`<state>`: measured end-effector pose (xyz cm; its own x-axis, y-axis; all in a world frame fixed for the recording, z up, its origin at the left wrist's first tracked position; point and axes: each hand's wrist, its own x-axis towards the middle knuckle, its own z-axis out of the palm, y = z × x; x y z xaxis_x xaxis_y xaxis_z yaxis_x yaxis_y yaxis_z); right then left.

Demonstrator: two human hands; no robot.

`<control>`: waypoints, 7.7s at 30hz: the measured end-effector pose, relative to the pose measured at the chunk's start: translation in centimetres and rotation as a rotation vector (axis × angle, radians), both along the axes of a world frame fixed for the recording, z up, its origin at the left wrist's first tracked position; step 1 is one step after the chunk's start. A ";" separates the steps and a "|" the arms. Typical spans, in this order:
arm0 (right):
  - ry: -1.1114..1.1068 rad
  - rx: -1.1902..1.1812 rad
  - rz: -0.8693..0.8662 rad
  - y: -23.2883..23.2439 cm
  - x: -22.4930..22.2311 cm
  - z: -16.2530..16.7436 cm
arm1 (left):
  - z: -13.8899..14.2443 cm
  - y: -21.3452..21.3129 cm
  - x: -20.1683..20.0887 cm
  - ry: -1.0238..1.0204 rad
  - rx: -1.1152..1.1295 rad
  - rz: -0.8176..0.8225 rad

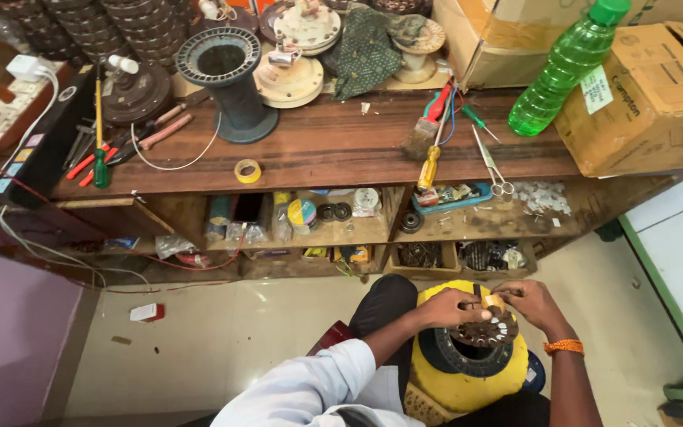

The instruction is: The person sits on a chair with an electric motor armature resting on a yellow cushion on their lap. They manipulate the copper windings and commutator area by hand, fitting and pressing small components into place, briefly reach to a workbench to pick up a screwdriver, and use it to work on the assembly before continuing hand adjustments.

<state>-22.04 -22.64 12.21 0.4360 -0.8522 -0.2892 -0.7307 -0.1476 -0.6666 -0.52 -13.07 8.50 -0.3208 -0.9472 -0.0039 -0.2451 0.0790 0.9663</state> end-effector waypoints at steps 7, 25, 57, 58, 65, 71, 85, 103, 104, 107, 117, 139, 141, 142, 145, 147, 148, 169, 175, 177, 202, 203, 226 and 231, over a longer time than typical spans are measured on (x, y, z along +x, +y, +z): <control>-0.015 -0.199 -0.129 0.6 -1.5 1.5 | -0.6 0.3 -1.2 -0.140 -0.018 0.045; 0.028 -0.314 -0.242 9.1 4.2 10.3 | -1.2 2.5 -0.5 0.220 0.154 0.003; -0.492 -0.261 -0.878 22.0 0.5 -3.2 | 2.8 5.0 -1.1 0.114 -0.021 0.337; -0.453 -0.273 -0.871 22.0 0.3 -2.7 | 2.9 5.1 -1.7 0.035 -0.113 0.361; -0.382 -0.512 -0.606 18.1 -0.8 2.2 | 1.7 4.3 -3.5 0.062 0.100 0.413; -0.170 -0.647 -0.187 9.6 -0.1 6.5 | 1.3 4.3 -4.1 0.047 -0.096 0.471; 0.019 -0.264 0.203 1.3 2.5 2.3 | -1.3 0.8 0.0 1.136 0.806 0.076; -0.281 -0.360 -0.566 16.2 4.5 7.5 | -2.5 -1.1 0.9 0.481 -0.060 -0.151; -0.341 -0.334 -0.637 16.9 4.6 6.7 | -2.6 -1.1 0.9 0.474 -0.033 -0.150; -0.523 -0.324 -0.690 18.1 4.9 4.5 | -3.3 -1.4 1.1 0.489 0.031 -0.145; -0.608 -0.351 -0.744 17.7 6.4 0.4 | -3.6 -2.2 2.3 0.500 0.054 -0.173; -0.524 -0.401 -0.871 21.8 5.9 -5.1 | -5.1 -2.3 1.9 0.430 0.174 -0.142; -0.490 -0.430 -0.884 22.3 5.8 -5.8 | -4.0 -1.4 2.4 0.542 0.186 -0.036; -0.482 -0.445 -0.888 22.6 5.9 -6.1 | -3.4 -0.7 2.5 0.597 0.195 0.020; -0.484 -0.446 -0.891 23.1 6.1 -6.8 | -1.5 2.0 2.5 0.573 0.006 0.090; -0.475 -0.466 -0.879 23.2 6.3 -6.9 | -0.4 3.8 2.0 0.469 -0.083 0.120; -0.460 -0.489 -0.866 23.1 6.3 -6.9 | 0.0 4.4 1.8 0.416 -0.129 0.137; -0.463 -0.420 -0.879 22.9 7.0 -5.9 | 2.3 2.9 2.5 -0.031 -0.434 0.061; -0.477 -0.441 -0.866 22.9 7.3 -5.7 | 2.1 1.3 3.8 -0.056 -0.388 -0.084; -0.422 -0.500 -0.823 22.9 7.1 -5.0 | 1.9 1.2 3.9 -0.049 -0.407 -0.091; -0.336 -0.896 -0.203 -14.6 10.2 11.0 | 1.4 2.2 0.3 -0.130 -0.508 -0.048; -0.308 -0.887 -0.217 -16.2 11.0 10.9 | 1.8 2.2 0.2 -0.132 -0.482 -0.074; -0.441 -0.567 -0.263 -22.4 14.2 10.0 | 3.1 2.7 -2.8 0.107 -0.348 -0.140; -0.588 -0.596 -0.200 -22.1 14.2 15.1 | 0.5 1.2 -4.1 -0.010 -0.402 -0.130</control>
